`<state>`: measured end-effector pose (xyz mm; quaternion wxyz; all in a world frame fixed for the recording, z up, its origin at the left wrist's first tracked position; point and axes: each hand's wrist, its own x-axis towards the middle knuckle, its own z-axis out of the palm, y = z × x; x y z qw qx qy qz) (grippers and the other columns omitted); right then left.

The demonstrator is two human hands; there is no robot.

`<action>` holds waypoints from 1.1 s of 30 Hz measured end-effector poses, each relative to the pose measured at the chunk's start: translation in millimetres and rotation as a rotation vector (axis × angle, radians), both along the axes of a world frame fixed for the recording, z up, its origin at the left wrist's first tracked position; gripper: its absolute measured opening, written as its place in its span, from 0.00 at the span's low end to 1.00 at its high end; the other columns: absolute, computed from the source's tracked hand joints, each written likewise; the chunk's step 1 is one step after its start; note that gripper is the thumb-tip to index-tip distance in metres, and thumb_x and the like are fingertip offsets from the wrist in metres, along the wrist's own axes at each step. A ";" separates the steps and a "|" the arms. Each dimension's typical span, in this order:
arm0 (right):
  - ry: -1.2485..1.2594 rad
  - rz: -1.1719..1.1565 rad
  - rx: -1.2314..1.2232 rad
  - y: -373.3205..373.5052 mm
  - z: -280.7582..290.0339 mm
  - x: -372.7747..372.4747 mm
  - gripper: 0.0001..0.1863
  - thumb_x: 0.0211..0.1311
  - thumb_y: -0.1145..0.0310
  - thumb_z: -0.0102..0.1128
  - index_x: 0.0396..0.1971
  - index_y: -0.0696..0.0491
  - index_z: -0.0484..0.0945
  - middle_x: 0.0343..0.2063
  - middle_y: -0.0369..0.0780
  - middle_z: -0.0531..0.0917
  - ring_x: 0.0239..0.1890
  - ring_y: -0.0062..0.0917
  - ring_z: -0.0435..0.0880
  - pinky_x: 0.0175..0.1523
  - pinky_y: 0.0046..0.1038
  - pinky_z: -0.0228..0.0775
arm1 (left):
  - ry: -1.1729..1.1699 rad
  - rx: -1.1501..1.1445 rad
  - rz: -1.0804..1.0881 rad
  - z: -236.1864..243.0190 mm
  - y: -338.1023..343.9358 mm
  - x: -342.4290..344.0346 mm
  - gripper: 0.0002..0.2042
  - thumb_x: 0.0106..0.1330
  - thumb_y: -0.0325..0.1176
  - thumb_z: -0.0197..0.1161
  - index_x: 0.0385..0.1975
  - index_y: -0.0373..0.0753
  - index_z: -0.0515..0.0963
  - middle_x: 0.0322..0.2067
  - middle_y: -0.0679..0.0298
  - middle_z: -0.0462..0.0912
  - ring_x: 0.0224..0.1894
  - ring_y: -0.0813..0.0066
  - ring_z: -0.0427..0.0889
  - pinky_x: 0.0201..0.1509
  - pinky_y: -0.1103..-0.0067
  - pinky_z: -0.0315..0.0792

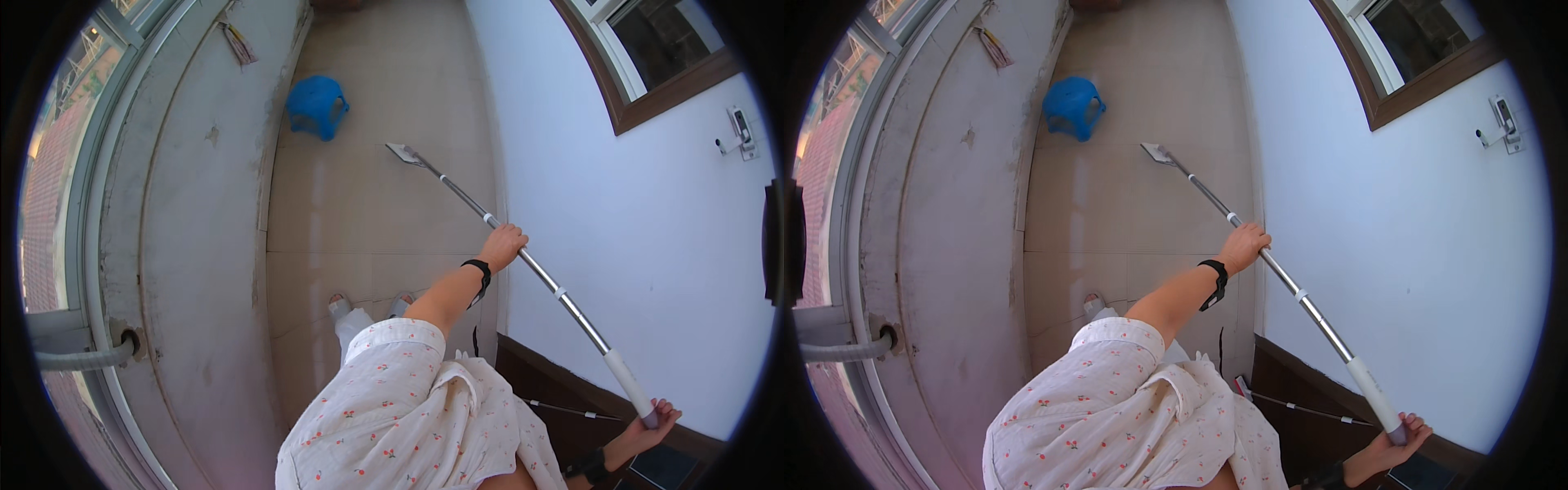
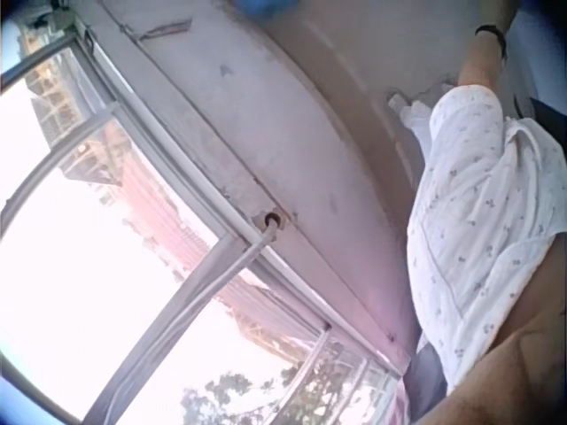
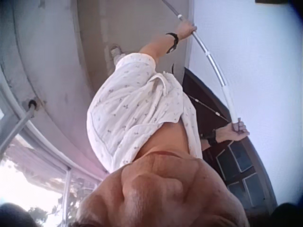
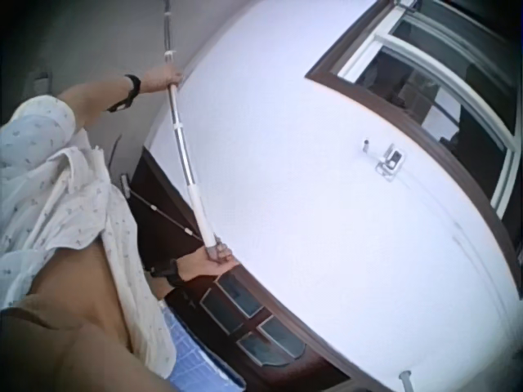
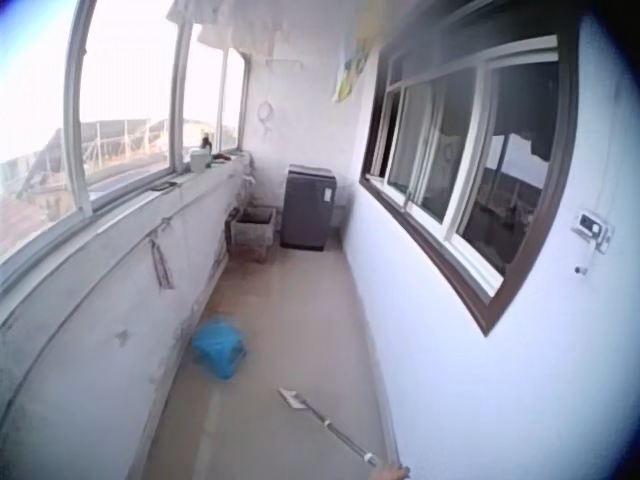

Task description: Mopping the balcony floor with a flat mop.

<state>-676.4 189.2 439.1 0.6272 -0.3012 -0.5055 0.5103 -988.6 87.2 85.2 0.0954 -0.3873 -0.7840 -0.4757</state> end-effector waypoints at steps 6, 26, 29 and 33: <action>-0.069 0.329 -0.020 -6.2 -5.9 -14.9 0.22 0.70 0.64 0.40 0.12 0.46 0.54 0.07 0.30 0.53 0.10 0.13 0.48 0.23 0.18 0.51 | -0.151 0.017 -0.040 -30.3 -3.0 -14.3 0.04 0.49 0.25 0.60 0.21 0.44 0.74 0.24 0.66 0.73 0.36 0.66 0.72 0.44 0.72 0.66; -0.041 0.481 0.162 -109.7 28.1 -96.2 0.20 0.69 0.64 0.41 0.14 0.46 0.55 0.06 0.29 0.51 0.09 0.13 0.47 0.21 0.18 0.46 | -0.313 -0.174 -0.461 -2.0 -73.2 -87.3 0.04 0.51 0.22 0.57 0.26 0.39 0.74 0.29 0.59 0.75 0.41 0.60 0.72 0.48 0.69 0.66; -0.031 0.386 0.067 -95.7 17.3 -88.3 0.21 0.69 0.62 0.40 0.13 0.46 0.55 0.06 0.29 0.51 0.08 0.13 0.47 0.20 0.18 0.46 | -0.288 -0.253 -0.522 -10.7 -57.9 -86.4 0.04 0.54 0.24 0.55 0.28 0.40 0.73 0.33 0.60 0.75 0.42 0.59 0.70 0.49 0.68 0.65; -0.080 0.389 0.116 -102.5 16.7 -96.1 0.22 0.70 0.61 0.37 0.13 0.45 0.56 0.05 0.29 0.53 0.06 0.14 0.50 0.20 0.18 0.51 | -0.287 -0.266 -0.538 -14.7 -56.9 -94.5 0.04 0.53 0.24 0.55 0.28 0.40 0.74 0.31 0.61 0.76 0.41 0.58 0.71 0.49 0.68 0.65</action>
